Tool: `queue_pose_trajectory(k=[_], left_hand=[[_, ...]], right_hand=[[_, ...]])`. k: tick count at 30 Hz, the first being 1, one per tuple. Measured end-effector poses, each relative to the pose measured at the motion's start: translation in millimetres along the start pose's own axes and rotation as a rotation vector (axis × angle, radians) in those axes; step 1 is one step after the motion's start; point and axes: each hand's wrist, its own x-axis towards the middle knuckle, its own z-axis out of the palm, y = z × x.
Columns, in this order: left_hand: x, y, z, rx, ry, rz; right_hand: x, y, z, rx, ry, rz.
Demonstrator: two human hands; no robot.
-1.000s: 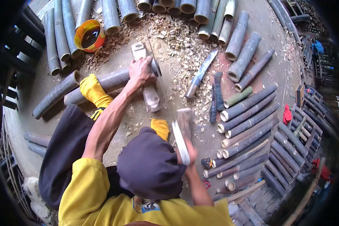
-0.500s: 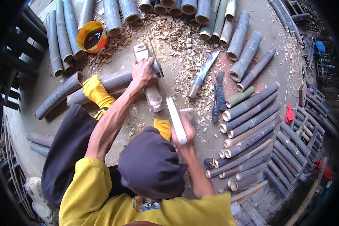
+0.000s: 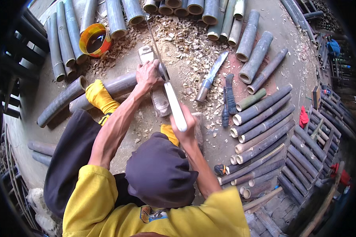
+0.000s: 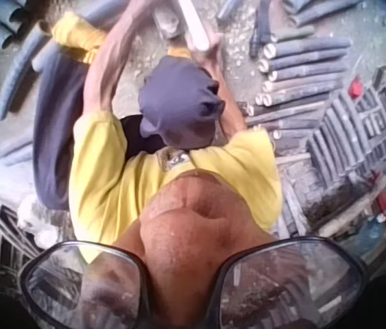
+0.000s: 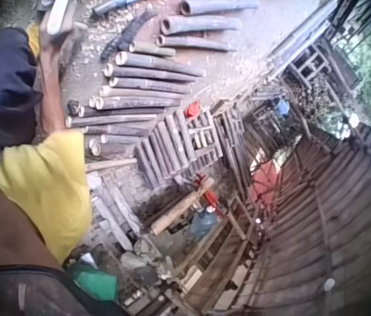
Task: The person measures a bamboo pole using a tape measure, marks a cut line with a knife, and then saws the pole while supporting it on a wooden block.
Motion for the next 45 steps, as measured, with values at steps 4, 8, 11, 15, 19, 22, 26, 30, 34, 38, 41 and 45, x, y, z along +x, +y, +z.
queue_pose_trajectory(k=[4, 8, 11, 15, 19, 22, 26, 30, 34, 38, 41, 45], left_hand=[[1, -11, 1, -0.013, -0.047, -0.054], [1, -14, -2, -0.016, -0.086, -0.018], [-3, 4, -10, 0.005, -0.085, -0.027], [4, 1, 1, -0.031, -0.065, -0.058], [6, -7, -13, -0.071, -0.168, -0.075], [-3, -17, 3, -0.006, -0.043, -0.022], [-5, 6, -3, -0.029, -0.048, 0.013], [2, 5, -6, -0.017, -0.144, -0.096], [-3, -13, -11, 0.004, -0.115, -0.036], [0, 6, -15, 0.042, -0.073, -0.004], [-1, 5, -4, 0.021, -0.067, 0.000], [0, -9, -1, -0.036, -0.127, -0.051]], right_hand=[[-49, 7, -16, -0.092, 0.039, 0.037], [-182, -30, -101, -0.401, -0.112, -0.005], [-138, 17, -71, -0.266, -0.115, 0.009], [5, -6, 2, -0.034, -0.010, 0.009], [-98, 10, -47, -0.098, -0.004, 0.084], [-187, -34, -101, -0.327, -0.092, 0.055], [-91, 0, -48, -0.189, -0.031, -0.005], [0, -5, -1, -0.077, -0.050, 0.066], [-148, -3, -77, -0.188, -0.102, 0.064], [-180, -4, -91, -0.226, -0.028, 0.010], [-48, 15, -25, -0.090, -0.025, 0.031], [-14, -5, -6, -0.054, -0.088, 0.037]])
